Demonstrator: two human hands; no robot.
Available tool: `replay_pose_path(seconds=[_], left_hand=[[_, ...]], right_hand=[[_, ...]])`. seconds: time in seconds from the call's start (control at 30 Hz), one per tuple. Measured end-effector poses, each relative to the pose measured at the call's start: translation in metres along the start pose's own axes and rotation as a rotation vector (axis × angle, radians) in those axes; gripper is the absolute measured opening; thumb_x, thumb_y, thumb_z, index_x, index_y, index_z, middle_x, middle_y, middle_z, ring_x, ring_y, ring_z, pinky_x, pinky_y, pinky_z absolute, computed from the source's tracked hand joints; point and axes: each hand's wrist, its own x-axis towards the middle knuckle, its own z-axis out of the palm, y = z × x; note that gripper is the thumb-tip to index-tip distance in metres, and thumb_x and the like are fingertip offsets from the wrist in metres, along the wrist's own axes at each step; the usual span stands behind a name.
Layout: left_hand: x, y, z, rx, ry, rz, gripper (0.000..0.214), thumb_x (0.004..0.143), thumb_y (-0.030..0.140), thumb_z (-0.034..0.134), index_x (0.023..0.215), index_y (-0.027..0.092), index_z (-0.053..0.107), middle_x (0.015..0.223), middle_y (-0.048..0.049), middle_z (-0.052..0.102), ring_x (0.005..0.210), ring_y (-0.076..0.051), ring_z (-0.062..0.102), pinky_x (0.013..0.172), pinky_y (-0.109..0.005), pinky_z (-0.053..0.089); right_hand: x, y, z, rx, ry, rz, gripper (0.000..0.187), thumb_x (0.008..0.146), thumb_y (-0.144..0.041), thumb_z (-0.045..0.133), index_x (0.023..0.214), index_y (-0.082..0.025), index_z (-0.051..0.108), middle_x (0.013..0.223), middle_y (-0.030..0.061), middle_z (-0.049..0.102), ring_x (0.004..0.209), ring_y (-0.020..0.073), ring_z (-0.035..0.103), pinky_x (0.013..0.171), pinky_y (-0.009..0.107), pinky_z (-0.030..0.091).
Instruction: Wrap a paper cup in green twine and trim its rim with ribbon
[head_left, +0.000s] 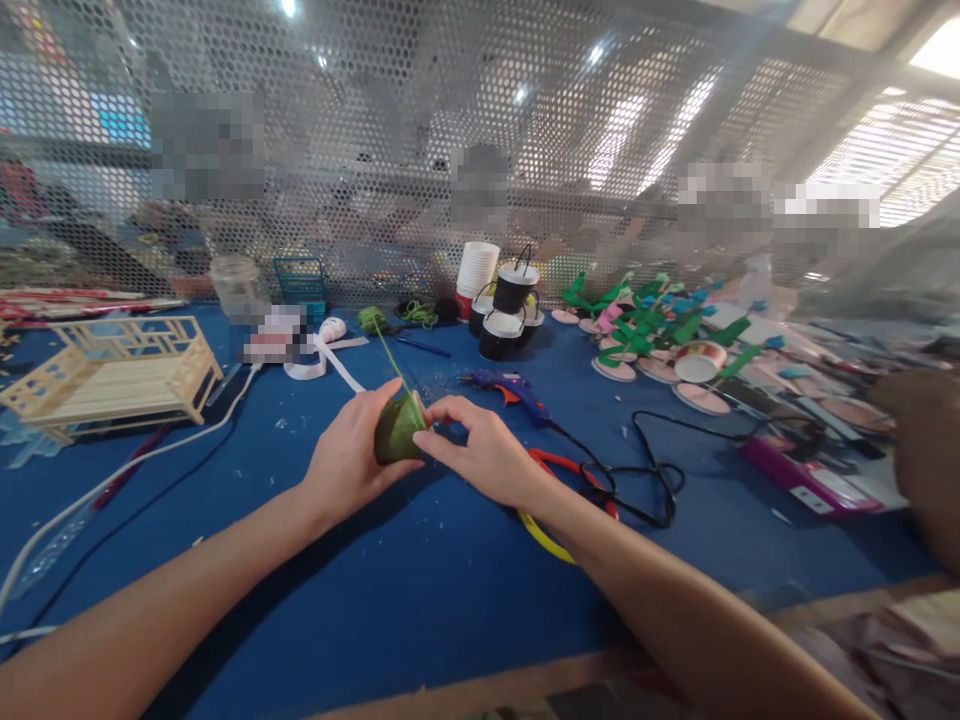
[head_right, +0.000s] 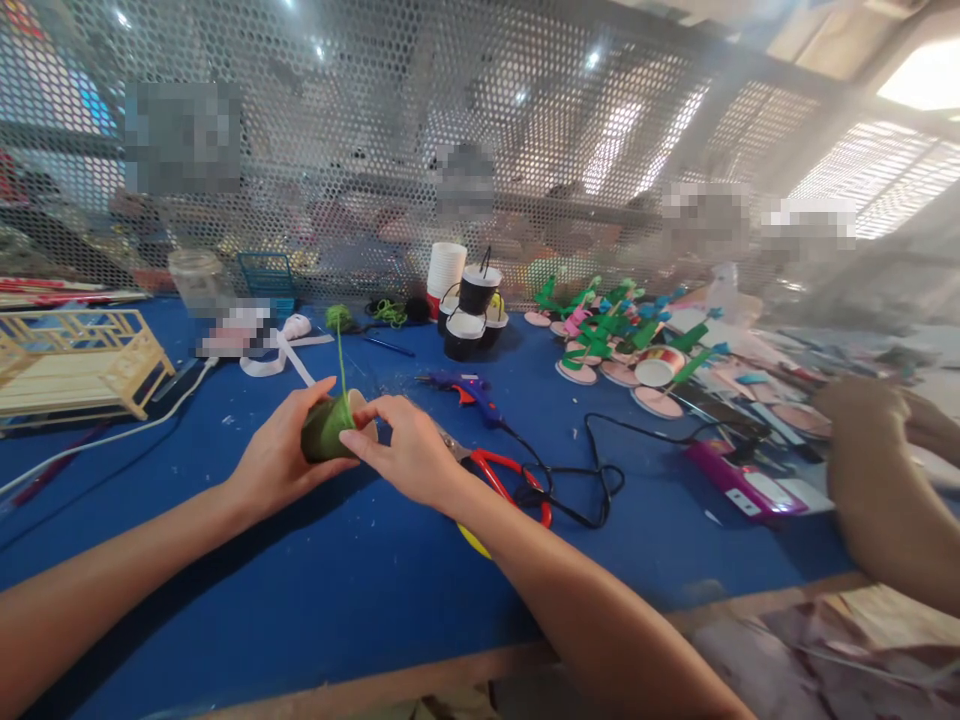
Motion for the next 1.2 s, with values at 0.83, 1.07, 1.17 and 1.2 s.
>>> replay_pose_path(seconds=[0.83, 1.07, 1.17, 1.2], left_hand=[[0.001, -0.002, 0.000, 0.005, -0.084, 0.129, 0.058, 0.069, 0.034, 0.067, 0.116, 0.021, 0.035, 0.111, -0.0107, 0.055, 0.101, -0.025, 0.056, 0.084, -0.042, 0.049], [0.002, 0.001, -0.003, -0.012, -0.134, 0.130, 0.053, 0.075, 0.033, 0.062, 0.121, 0.022, 0.038, 0.114, -0.0101, 0.052, 0.103, -0.024, 0.054, 0.087, -0.040, 0.047], [0.002, 0.000, -0.004, -0.057, -0.146, 0.072, 0.052, 0.075, 0.036, 0.061, 0.120, 0.021, 0.038, 0.112, -0.0093, 0.052, 0.103, -0.023, 0.054, 0.087, -0.038, 0.048], [0.002, 0.000, -0.004, -0.065, -0.144, 0.058, 0.052, 0.075, 0.036, 0.061, 0.120, 0.021, 0.038, 0.113, -0.0095, 0.052, 0.103, -0.023, 0.054, 0.087, -0.039, 0.048]], right_hand=[[0.003, 0.001, 0.001, 0.289, -0.049, 0.254, 0.016, 0.074, -0.029, 0.054, 0.067, -0.015, 0.056, 0.063, -0.0021, 0.053, 0.058, 0.0098, 0.047, 0.057, 0.023, 0.037], [0.006, 0.003, -0.004, 0.264, -0.050, 0.235, 0.024, 0.078, -0.037, 0.051, 0.072, -0.014, 0.058, 0.068, 0.0013, 0.059, 0.063, 0.0122, 0.053, 0.061, 0.026, 0.041], [0.011, 0.002, -0.021, 0.237, 0.038, 0.220, 0.026, 0.080, -0.037, 0.048, 0.078, -0.014, 0.059, 0.078, 0.0053, 0.065, 0.073, 0.0142, 0.058, 0.069, 0.028, 0.044], [0.013, 0.001, -0.028, 0.205, 0.071, 0.222, 0.025, 0.080, -0.037, 0.049, 0.079, -0.014, 0.060, 0.081, 0.0061, 0.066, 0.075, 0.0147, 0.059, 0.070, 0.028, 0.044]])
